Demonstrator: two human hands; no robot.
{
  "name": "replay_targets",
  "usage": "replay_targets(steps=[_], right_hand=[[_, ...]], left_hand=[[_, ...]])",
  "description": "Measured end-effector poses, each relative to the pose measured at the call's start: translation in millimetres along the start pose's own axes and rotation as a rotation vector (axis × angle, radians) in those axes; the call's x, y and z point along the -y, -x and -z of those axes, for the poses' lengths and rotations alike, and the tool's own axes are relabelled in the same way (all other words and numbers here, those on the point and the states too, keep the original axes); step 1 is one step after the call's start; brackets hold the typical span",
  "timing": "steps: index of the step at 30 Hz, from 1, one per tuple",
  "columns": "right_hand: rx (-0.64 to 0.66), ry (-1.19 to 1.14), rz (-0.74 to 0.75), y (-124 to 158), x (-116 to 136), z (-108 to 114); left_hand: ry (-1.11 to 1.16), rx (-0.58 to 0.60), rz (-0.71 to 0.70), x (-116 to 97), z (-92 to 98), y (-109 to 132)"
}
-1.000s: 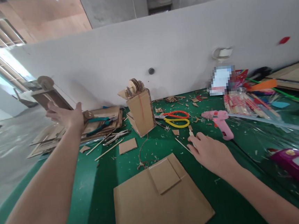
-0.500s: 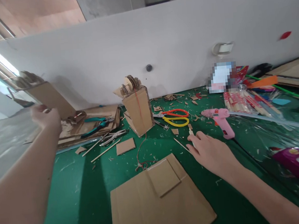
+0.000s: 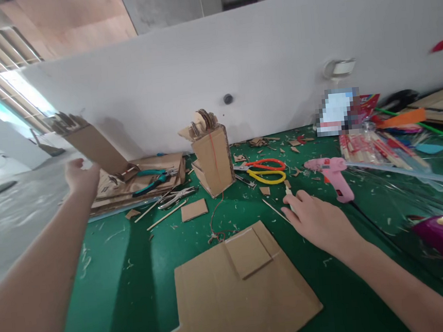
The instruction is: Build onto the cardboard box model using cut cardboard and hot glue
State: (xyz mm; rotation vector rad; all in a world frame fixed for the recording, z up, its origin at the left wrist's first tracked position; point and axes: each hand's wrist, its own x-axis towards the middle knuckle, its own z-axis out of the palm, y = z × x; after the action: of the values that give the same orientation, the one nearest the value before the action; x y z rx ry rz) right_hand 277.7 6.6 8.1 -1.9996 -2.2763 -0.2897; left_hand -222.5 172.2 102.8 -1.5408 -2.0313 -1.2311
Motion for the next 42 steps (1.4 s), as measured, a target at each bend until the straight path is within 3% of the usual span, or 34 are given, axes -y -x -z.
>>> replay_targets(steps=[3, 5, 7, 9, 11, 14, 18, 21, 26, 30, 34, 39, 42], right_hand=[[-0.049, 0.061, 0.014, 1, -2, 0], [-0.111, 0.095, 0.018, 1, -2, 3], [-0.187, 0.068, 0.011, 1, 1, 7], [-0.227, -0.055, 0.043, 3, 7, 12], [-0.19, -0.224, 0.166, 6, 16, 15], [-0.071, -0.369, 0.391, 12, 30, 16], [-0.082, -0.324, 0.413, 13, 36, 15], [-0.149, -0.259, 0.328, 9, 28, 13], [-0.107, -0.132, 0.295, 8, 19, 11], [-0.119, -0.263, 0.376, 10, 27, 13], [-0.073, -0.335, 0.47, 13, 31, 15], [-0.034, -0.386, 0.465, 13, 26, 10], [-0.02, -0.446, 0.476, 12, 26, 7]], left_hand=[[-0.037, -0.041, 0.074, -33, 13.5, 38], [0.029, 0.191, -0.118, -64, 29.2, 85], [0.087, 0.553, -0.285, -95, 48.8, 143], [0.051, 0.747, -0.368, -119, 69.0, 201], [-0.009, 0.903, -0.432, -130, 85.7, 249], [-0.052, 0.953, -0.485, -132, 99.7, 290], [-0.096, 0.976, -0.426, -127, 100.9, 297], [-0.097, 1.0, -0.409, -127, 97.5, 287], [-0.089, 0.988, -0.468, -131, 97.5, 268], [-0.03, 0.984, -0.614, -152, 94.9, 259], [0.013, 0.939, -0.691, -174, 75.0, 259], [0.0, 0.851, -0.718, -176, 58.7, 254], [0.098, 0.903, -0.695, -173, 60.0, 256]])
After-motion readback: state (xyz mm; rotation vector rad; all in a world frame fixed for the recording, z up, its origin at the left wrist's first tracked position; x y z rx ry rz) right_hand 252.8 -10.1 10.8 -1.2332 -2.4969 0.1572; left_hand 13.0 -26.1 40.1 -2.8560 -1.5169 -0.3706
